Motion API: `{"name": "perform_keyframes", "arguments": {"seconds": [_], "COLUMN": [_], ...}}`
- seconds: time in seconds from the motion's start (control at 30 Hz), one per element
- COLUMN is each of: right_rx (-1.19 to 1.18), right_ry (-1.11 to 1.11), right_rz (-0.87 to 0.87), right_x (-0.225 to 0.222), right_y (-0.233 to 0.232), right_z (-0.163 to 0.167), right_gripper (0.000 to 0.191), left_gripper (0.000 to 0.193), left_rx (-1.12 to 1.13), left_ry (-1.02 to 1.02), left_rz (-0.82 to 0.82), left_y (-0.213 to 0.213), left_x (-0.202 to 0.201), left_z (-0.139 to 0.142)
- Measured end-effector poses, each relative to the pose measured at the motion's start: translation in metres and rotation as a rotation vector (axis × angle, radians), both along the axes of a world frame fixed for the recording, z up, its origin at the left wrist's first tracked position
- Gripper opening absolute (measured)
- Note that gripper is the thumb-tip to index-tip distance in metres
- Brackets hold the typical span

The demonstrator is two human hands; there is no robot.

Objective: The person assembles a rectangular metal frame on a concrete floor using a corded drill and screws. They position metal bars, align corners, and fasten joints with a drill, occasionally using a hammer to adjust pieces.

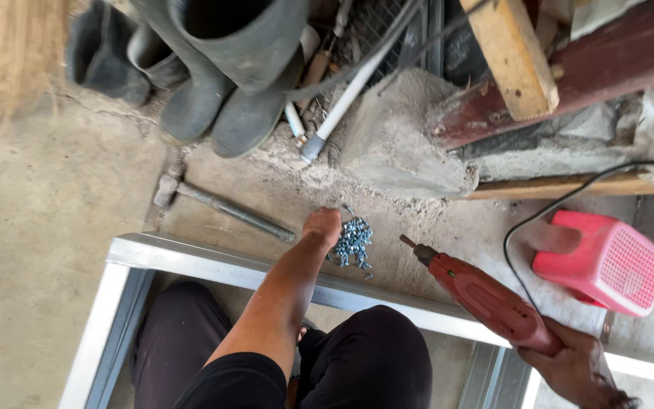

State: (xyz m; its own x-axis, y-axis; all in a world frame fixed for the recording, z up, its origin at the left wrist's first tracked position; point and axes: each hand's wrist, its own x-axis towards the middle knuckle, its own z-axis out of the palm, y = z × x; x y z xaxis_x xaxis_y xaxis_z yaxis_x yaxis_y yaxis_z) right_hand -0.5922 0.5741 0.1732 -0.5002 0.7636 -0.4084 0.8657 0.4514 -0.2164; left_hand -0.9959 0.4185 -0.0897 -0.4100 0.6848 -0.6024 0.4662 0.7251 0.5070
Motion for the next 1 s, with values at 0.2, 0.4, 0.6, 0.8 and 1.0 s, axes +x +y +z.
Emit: {"name": "perform_keyframes", "arguments": {"seconds": [0.2, 0.4, 0.6, 0.8, 1.0], "right_rx": [-0.298, -0.301, -0.611, -0.433, -0.451], "right_ry": [0.411, 0.326, 0.662, 0.472, 0.548], "right_rz": [0.021, 0.166, 0.47, 0.499, 0.553], "right_x": [-0.057, -0.172, -0.253, -0.272, -0.272], "right_y": [-0.018, -0.06, -0.123, -0.169, -0.19], "right_z": [0.025, 0.036, 0.06, 0.079, 0.081], "right_gripper": [0.044, 0.035, 0.034, 0.039, 0.032], "left_gripper": [0.014, 0.004, 0.006, 0.016, 0.018], "left_rx": [0.615, 1.186, 1.294, 1.448, 1.511], "left_ry": [-0.441, -1.252, -1.197, -1.268, -1.27], "left_rz": [0.73, 1.447, 1.733, 1.792, 1.827], "left_y": [-0.036, -0.159, -0.247, -0.276, -0.288], "left_x": [-0.033, -0.081, -0.081, -0.081, -0.081], "left_z": [0.025, 0.1, 0.176, 0.183, 0.181]}}
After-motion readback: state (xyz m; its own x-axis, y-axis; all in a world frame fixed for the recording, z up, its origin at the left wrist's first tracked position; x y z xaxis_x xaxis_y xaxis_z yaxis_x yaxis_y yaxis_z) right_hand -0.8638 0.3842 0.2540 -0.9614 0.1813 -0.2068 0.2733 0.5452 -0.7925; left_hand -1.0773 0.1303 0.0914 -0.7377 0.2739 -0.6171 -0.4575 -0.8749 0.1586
